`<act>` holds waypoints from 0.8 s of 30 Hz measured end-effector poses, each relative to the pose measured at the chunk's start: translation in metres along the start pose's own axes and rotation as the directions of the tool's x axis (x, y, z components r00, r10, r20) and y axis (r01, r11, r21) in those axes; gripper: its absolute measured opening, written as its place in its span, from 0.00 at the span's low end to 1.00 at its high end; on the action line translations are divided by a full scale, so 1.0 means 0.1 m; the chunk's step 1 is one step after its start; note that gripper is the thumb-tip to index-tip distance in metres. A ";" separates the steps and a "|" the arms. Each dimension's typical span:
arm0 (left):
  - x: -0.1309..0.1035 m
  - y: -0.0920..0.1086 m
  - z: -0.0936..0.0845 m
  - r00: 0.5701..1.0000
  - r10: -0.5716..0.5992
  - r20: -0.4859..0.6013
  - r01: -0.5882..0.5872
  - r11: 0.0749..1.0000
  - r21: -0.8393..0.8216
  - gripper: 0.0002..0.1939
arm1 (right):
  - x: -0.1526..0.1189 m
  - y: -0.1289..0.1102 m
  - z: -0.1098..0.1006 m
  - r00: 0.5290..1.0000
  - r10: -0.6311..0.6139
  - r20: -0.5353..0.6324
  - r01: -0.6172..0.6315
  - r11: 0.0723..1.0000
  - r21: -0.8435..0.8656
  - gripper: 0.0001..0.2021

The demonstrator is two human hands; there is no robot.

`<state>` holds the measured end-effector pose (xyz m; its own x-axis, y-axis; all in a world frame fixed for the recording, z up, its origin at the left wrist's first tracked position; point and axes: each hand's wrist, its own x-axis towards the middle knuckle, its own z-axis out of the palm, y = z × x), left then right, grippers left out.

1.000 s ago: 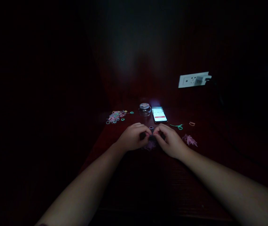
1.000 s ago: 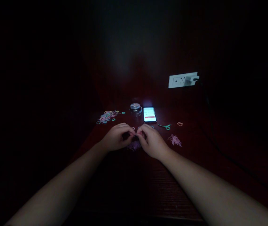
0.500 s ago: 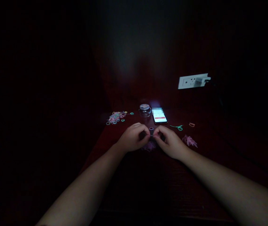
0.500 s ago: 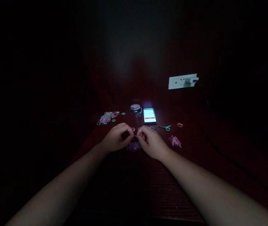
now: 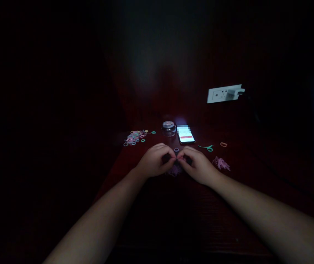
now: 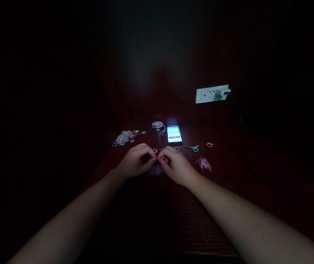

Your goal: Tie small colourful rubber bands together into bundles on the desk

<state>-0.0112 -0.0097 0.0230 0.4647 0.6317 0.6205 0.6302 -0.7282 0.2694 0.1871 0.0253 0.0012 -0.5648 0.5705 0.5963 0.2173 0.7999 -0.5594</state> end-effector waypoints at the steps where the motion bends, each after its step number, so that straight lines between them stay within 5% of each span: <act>1: 0.00 0.00 0.00 1.000 0.001 -0.001 -0.001 1.000 0.001 0.03 | 0.00 0.00 0.00 1.000 0.002 -0.009 -0.002 1.000 -0.001 0.06; 13: -0.01 -0.02 0.01 0.997 -0.044 0.070 0.044 0.999 0.001 0.00 | -0.01 -0.09 -0.03 0.995 -0.094 -0.044 0.098 0.990 0.100 0.06; 24: -0.02 -0.03 0.01 0.997 -0.027 0.072 0.028 1.000 -0.004 0.02 | -0.01 -0.05 0.01 0.993 0.114 0.026 -0.116 0.991 0.064 0.04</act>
<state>-0.0128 -0.0083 0.0202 0.4906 0.6688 0.5586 0.6407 -0.7113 0.2890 0.1859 0.0211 0.0028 -0.5570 0.6531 0.5130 0.2297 0.7148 -0.6606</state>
